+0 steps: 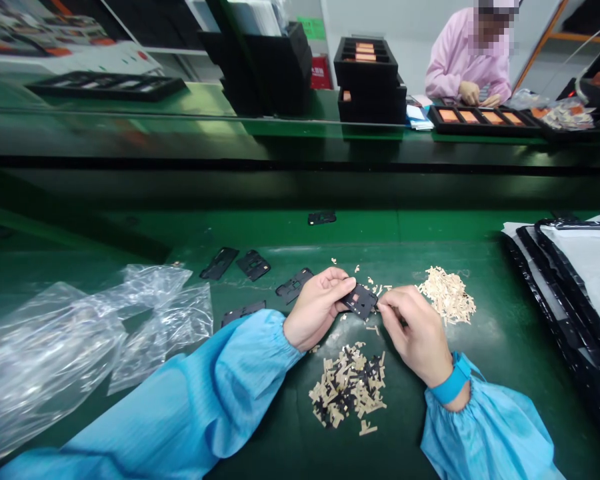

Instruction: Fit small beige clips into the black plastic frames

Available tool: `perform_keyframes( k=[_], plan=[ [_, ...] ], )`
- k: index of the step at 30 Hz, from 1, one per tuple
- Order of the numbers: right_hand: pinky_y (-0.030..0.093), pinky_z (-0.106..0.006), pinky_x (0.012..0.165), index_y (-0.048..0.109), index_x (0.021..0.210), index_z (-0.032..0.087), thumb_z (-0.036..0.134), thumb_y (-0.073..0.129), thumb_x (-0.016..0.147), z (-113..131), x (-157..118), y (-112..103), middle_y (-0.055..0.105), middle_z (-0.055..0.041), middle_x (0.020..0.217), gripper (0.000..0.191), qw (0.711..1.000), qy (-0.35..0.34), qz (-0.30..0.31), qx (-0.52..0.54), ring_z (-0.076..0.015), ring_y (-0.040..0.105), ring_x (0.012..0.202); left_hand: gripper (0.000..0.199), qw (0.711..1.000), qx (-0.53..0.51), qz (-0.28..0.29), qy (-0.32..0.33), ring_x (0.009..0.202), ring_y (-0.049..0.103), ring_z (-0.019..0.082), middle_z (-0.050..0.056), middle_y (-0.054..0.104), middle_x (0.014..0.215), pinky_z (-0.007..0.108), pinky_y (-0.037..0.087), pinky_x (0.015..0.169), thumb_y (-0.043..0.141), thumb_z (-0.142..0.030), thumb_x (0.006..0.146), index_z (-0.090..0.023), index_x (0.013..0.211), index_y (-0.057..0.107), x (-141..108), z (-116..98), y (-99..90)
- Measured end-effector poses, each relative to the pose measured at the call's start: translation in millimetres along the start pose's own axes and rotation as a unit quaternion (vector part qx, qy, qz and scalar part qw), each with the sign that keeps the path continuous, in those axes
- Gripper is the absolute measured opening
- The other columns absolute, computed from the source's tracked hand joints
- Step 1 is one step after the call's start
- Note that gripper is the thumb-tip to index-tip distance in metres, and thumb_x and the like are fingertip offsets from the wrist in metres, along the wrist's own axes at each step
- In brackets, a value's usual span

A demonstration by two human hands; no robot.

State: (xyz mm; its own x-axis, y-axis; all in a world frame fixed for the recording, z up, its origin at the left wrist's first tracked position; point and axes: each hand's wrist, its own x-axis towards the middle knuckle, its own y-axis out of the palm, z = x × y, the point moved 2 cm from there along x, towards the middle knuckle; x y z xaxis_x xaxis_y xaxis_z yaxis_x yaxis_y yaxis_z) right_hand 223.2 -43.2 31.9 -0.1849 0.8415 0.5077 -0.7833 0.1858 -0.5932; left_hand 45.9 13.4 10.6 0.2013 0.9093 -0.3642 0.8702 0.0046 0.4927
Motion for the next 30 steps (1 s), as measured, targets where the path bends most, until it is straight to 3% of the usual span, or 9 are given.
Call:
perform_keyframes(
  k=[16, 21, 23, 26, 30],
  plan=[
    [0.05, -0.033, 0.068, 0.06, 0.098, 0.025, 0.014, 0.056, 0.099, 1.3, 0.5, 3.5, 0.065, -0.0045, 0.088, 0.012, 1.0, 0.016, 0.014, 0.009, -0.0199, 0.062, 0.078, 0.053, 1.0, 0.008, -0.017, 0.017, 0.057, 0.067, 0.01, -0.003, 0.067, 0.064, 0.019, 0.057, 0.055, 0.095, -0.039, 0.057, -0.016, 0.082, 0.055, 1.8, 3.7, -2.6],
    [0.049, -0.033, 0.063, 0.06, 0.101, 0.025, 0.019, 0.061, 0.097, 1.1, -2.3, 2.4, 0.062, -0.0044, 0.088, 0.008, 0.999, 0.027, 0.017, 0.03, -0.0187, 0.057, 0.07, 0.052, 1.0, -0.012, -0.015, 0.015, 0.058, 0.067, 0.01, -0.004, 0.067, 0.064, 0.02, 0.058, 0.057, 0.095, -0.037, 0.058, -0.016, 0.082, 0.055, 2.6, 2.1, -1.7],
    [0.05, -0.034, 0.064, 0.059, 0.115, 0.026, 0.023, 0.068, 0.094, -1.0, -3.2, 1.9, 0.06, -0.0046, 0.091, 0.023, 0.999, 0.038, 0.005, 0.031, -0.0189, 0.056, 0.07, 0.051, 1.0, -0.015, -0.013, 0.014, 0.058, 0.066, 0.009, -0.004, 0.067, 0.064, 0.019, 0.058, 0.057, 0.095, -0.037, 0.059, -0.016, 0.082, 0.055, 2.2, 1.6, -1.1],
    [0.054, -0.036, 0.07, 0.049, 0.142, 0.028, 0.028, 0.074, 0.09, -3.4, -4.5, 7.0, 0.06, -0.0077, 0.104, 0.058, 0.998, 0.039, 0.037, 0.029, -0.0201, 0.057, 0.076, 0.051, 1.0, -0.016, -0.012, 0.011, 0.057, 0.066, 0.009, -0.004, 0.066, 0.064, 0.019, 0.058, 0.057, 0.095, -0.037, 0.059, -0.016, 0.082, 0.055, 0.7, 2.1, -0.1],
    [0.056, -0.035, 0.07, 0.051, 0.147, 0.03, 0.026, 0.069, 0.095, -2.3, -7.2, 16.1, 0.061, -0.0058, 0.098, 0.056, 0.999, 0.03, 0.019, -0.003, -0.0197, 0.058, 0.074, 0.053, 1.0, -0.029, -0.001, 0.006, 0.058, 0.065, 0.009, -0.004, 0.066, 0.063, 0.019, 0.058, 0.058, 0.096, -0.04, 0.057, -0.016, 0.081, 0.055, -2.7, 4.4, 2.2]
  ],
)
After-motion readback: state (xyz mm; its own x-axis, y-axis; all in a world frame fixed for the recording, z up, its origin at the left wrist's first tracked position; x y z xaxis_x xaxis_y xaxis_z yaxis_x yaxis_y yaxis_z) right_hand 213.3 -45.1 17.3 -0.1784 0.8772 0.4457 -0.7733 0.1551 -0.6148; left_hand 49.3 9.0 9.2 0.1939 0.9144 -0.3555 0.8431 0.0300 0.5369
